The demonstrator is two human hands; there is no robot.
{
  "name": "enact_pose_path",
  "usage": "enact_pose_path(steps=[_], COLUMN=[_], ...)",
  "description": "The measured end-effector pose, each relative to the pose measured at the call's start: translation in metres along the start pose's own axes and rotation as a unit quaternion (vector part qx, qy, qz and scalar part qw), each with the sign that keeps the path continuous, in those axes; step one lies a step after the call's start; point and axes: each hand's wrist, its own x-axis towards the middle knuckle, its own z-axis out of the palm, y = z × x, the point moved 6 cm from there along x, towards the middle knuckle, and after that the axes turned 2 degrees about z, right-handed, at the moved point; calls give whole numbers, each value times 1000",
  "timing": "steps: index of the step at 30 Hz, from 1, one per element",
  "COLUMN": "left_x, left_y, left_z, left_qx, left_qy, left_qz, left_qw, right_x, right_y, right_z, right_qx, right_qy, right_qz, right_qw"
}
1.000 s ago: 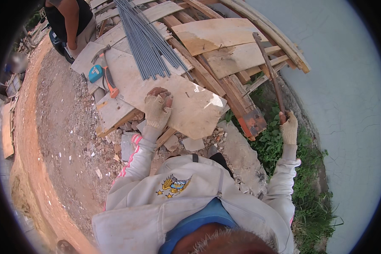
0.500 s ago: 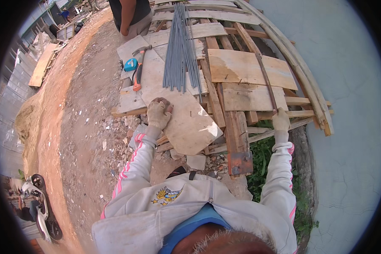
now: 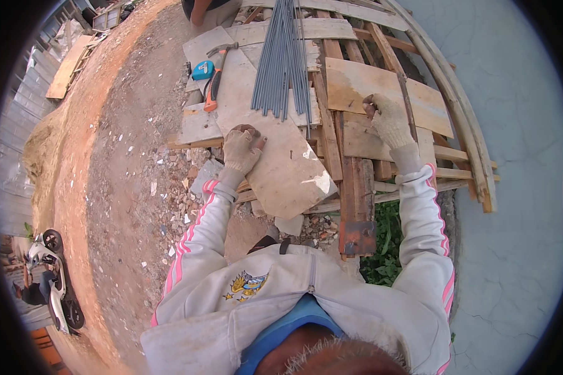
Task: The person bends metal rods into U-shapes using a wooden jig and a long metal bar as a lever. They repeatedly position rods, apply force to bend them, and remove the finished pieces.
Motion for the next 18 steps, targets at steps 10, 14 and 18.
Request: enact_pose_path(steps=[10,14,18], left_x=[-22,3,-1], left_y=[-31,-1,-8], left_z=[-11,-1,-5], left_qx=[-46,-111,-98], left_qy=[6,-11,-38], left_qz=[-65,10,-16], left_qw=[997,994,994], right_x=[151,171,185], right_y=[-66,96,74], right_z=[207,213,214], right_qx=[-153,63,-214], right_qy=[-208,-211,-222], right_qz=[42,143,24], right_qw=[965,965,951])
